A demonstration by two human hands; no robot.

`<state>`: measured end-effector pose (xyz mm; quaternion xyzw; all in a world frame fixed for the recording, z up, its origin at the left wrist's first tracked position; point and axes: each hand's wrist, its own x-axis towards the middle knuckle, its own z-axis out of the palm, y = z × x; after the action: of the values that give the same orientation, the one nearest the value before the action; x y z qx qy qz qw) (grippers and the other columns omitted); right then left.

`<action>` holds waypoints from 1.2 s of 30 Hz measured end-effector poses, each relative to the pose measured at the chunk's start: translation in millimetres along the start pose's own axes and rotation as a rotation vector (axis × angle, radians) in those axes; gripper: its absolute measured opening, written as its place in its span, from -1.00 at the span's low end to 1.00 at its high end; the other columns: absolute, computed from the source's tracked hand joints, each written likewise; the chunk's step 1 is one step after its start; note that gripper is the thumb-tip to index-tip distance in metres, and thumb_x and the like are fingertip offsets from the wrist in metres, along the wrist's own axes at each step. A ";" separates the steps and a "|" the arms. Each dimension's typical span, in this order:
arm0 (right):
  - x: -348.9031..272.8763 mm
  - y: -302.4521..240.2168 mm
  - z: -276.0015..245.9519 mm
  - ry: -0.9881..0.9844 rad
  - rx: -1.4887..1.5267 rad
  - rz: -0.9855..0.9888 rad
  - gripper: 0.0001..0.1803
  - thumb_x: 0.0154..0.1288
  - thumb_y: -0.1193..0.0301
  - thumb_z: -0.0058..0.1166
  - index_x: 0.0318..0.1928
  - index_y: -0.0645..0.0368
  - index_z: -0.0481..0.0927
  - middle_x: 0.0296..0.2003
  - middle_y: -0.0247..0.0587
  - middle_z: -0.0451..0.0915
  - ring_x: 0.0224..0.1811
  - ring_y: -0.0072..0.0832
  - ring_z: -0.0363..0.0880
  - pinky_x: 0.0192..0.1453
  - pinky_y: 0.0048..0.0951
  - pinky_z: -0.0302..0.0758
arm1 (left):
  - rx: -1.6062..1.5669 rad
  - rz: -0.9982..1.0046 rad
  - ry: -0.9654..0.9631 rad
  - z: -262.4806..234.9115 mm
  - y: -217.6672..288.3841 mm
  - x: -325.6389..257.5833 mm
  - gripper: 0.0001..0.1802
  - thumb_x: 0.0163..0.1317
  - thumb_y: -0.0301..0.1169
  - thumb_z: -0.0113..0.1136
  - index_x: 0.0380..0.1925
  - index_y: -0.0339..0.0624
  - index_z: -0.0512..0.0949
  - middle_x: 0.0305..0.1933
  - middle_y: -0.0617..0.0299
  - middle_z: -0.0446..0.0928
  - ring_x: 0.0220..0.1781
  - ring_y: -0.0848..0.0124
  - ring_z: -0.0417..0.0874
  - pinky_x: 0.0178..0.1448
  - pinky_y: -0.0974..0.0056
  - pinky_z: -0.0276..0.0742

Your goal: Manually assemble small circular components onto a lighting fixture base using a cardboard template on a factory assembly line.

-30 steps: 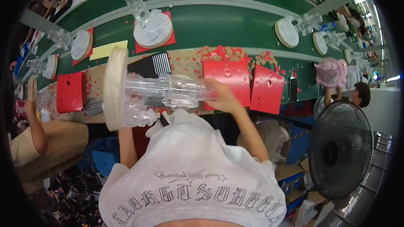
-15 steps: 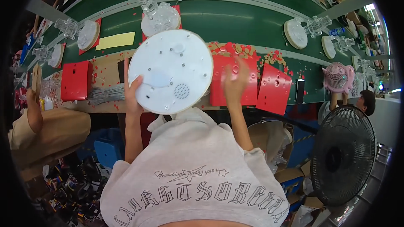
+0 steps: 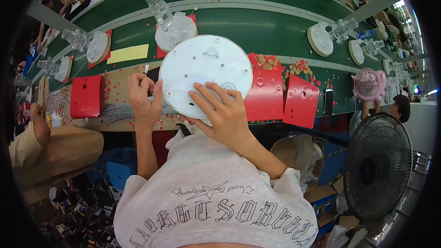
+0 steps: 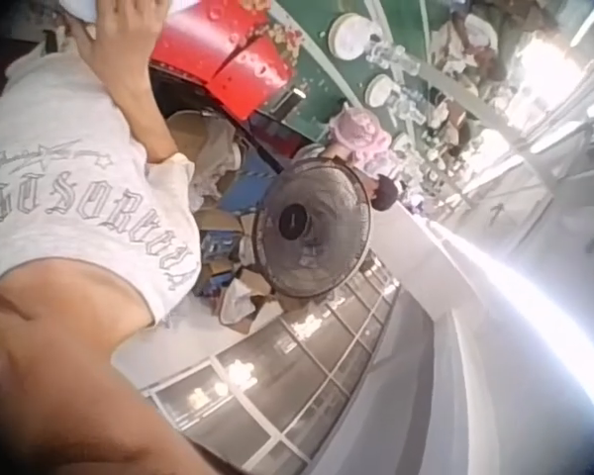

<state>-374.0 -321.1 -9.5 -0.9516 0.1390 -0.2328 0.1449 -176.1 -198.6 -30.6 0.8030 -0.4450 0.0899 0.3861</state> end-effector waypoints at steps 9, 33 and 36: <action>-4.1 19.4 -8.7 -0.051 0.077 -0.040 -0.31 0.00 0.17 0.43 0.23 -0.08 0.61 0.29 -0.40 0.56 0.28 -0.34 0.52 0.12 -0.24 0.38 | 0.274 0.174 0.030 -5.6 0.5 -20.1 -0.77 0.24 -0.23 0.36 -0.46 -0.10 0.58 0.41 -0.06 0.34 0.49 -0.10 0.20 0.40 -0.30 0.01; -211.1 248.5 73.1 0.118 -0.388 1.484 -0.15 0.30 -0.03 0.25 0.47 0.11 0.32 0.50 0.08 0.23 0.55 -0.02 0.18 0.56 0.01 0.17 | -0.803 -0.743 -0.317 13.6 25.0 -29.1 -0.36 0.59 -0.18 -0.11 0.56 -0.13 0.10 -0.18 0.07 0.67 -0.70 0.49 0.53 -0.67 0.43 0.37; -287.6 278.2 94.7 -0.052 -0.322 1.405 0.00 0.23 -0.13 0.26 0.54 0.07 0.19 0.55 0.02 0.15 0.59 -0.04 0.10 0.59 -0.06 0.18 | -0.845 -0.810 -0.341 13.3 30.1 -26.6 -0.34 0.58 -0.18 -0.08 0.57 -0.13 0.08 -0.17 0.06 0.68 -0.68 0.44 0.57 -0.65 0.42 0.42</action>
<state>-628.3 -461.4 -300.5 -0.6523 0.7472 -0.0384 0.1217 -218.0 -199.9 -36.5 0.6888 -0.1571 -0.3782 0.5982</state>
